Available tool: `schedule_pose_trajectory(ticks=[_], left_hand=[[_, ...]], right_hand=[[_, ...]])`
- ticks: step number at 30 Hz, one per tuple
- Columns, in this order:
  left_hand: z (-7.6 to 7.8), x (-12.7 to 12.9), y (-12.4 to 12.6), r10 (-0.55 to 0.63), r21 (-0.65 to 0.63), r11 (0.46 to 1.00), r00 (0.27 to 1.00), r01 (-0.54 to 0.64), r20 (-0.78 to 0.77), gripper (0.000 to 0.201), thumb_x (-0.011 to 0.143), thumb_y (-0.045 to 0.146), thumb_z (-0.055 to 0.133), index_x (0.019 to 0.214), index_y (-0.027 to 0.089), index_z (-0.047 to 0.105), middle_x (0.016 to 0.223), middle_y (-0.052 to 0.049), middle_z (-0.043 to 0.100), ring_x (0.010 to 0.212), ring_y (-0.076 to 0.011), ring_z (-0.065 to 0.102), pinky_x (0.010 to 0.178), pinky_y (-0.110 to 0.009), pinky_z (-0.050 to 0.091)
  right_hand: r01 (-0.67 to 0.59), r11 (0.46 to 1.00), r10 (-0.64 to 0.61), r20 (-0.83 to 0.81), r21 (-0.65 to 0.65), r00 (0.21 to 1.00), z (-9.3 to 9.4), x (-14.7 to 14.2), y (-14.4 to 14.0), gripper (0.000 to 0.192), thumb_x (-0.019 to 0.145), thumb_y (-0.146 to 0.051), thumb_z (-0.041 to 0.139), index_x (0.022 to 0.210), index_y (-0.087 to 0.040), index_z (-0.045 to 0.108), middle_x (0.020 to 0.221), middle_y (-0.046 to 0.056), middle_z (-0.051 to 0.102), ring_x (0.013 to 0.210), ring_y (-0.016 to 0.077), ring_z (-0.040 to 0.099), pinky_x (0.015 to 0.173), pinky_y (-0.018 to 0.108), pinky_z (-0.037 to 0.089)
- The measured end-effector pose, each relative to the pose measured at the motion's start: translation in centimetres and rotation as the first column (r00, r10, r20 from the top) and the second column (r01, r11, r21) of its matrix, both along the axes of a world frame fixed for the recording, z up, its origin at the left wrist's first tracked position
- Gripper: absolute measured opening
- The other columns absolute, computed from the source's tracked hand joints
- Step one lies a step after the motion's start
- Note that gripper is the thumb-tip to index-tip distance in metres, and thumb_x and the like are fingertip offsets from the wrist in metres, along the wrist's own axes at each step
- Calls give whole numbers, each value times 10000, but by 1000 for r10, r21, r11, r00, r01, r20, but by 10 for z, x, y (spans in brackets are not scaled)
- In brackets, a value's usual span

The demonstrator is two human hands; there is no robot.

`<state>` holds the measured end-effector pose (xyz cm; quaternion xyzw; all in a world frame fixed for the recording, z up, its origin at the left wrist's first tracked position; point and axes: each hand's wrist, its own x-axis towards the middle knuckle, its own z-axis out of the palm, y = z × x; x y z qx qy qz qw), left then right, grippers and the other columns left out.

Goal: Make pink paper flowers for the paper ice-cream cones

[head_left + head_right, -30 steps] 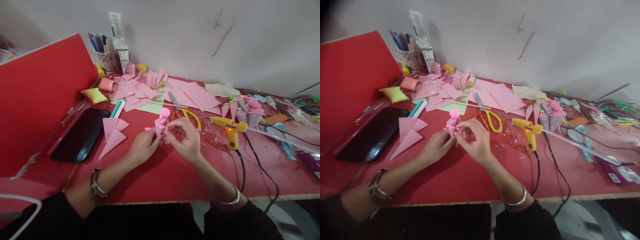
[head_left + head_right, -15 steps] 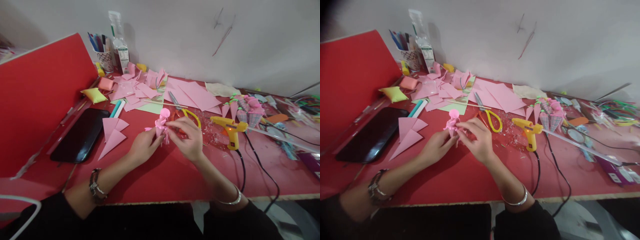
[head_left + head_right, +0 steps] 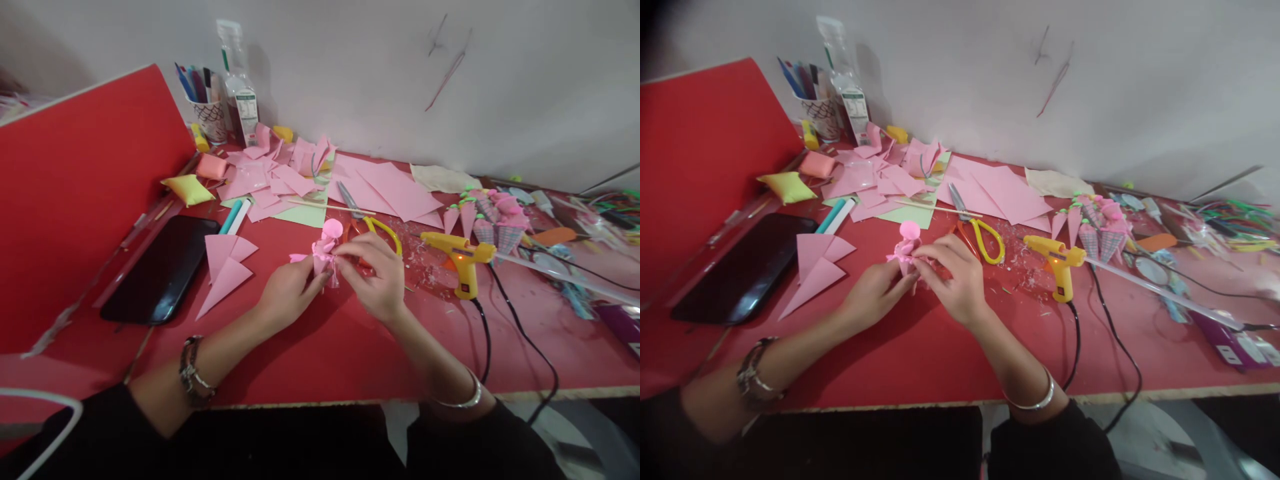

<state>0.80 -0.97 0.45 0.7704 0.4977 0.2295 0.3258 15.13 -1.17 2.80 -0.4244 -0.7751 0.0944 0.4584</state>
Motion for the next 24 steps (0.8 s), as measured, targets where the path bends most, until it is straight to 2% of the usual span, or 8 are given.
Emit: schedule_pose_trajectory(ticks=[7, 10, 13, 15, 17, 19, 21, 24], left_hand=[[0, -1, 1, -6, -6, 1000, 1000, 6, 26, 277, 823, 334, 342, 629, 176, 461, 627, -19, 577, 570, -156, 525, 563, -272, 368], [-4, -1, 3, -3, -34, 999, 980, 10, 197, 294, 834, 332, 342, 617, 174, 462, 607, -1, 564, 577, -137, 530, 579, -255, 383], [-6, -1, 4, 24, -71, 997, 936, 1, 351, 313, 847, 325, 342, 602, 171, 461, 585, 22, 551, 582, -108, 537, 604, -228, 391], [-5, -1, 4, 31, -77, 997, 936, -4, 350, 303, 843, 314, 366, 597, 169, 468, 584, 28, 555, 579, -100, 537, 601, -222, 381], [-4, -1, 3, 43, -87, 996, 940, -14, 338, 307, 840, 310, 374, 587, 167, 471, 583, 27, 557, 582, -99, 535, 597, -224, 375], [-4, -1, 3, 65, -106, 994, 935, -29, 349, 320, 844, 313, 362, 579, 167, 469, 580, 25, 554, 591, -101, 537, 606, -229, 378], [-3, -1, 3, 79, -125, 992, 926, -35, 369, 330, 848, 313, 350, 577, 167, 468, 585, 22, 557, 609, -102, 544, 627, -234, 386], [-3, -1, 4, 83, -135, 990, 921, -33, 380, 332, 846, 318, 353, 573, 167, 466, 585, 20, 560, 615, -103, 548, 640, -240, 391]], right_hand=[[-3, 1000, 3, 9, 0, 1000, 0, -1, -1, 50, 744, -196, 556, 757, -238, 580, 679, -14, 538, 676, 123, 501, 630, 274, 419], [5, 1000, -7, -70, -25, 998, -2, 0, 1, 70, 741, -202, 553, 802, -231, 570, 664, -22, 516, 637, 109, 488, 603, 259, 418], [77, 992, -95, -205, -95, 974, -6, 5, 6, 98, 734, -194, 535, 830, -203, 550, 679, -20, 506, 613, 96, 484, 575, 239, 418], [111, 975, -136, -124, -193, 983, -8, 11, 10, 53, 719, -150, 519, 753, -175, 550, 686, -8, 528, 624, 95, 496, 586, 236, 415], [100, 929, -79, 74, -356, 994, -9, 16, 14, 62, 690, -110, 516, 677, -154, 557, 669, 3, 556, 614, 99, 504, 586, 239, 407], [71, 844, 36, 189, -532, 981, -9, 20, 15, 82, 679, -98, 511, 654, -143, 575, 644, 8, 580, 590, 101, 514, 573, 241, 403], [14, 762, 121, 163, -647, 979, -8, 20, 14, 108, 693, -103, 496, 678, -138, 597, 647, 11, 602, 589, 102, 534, 578, 241, 413], [-80, 747, 156, 57, -660, 986, -7, 19, 13, 114, 709, -132, 512, 748, -144, 619, 738, 22, 630, 671, 110, 568, 652, 253, 435]])
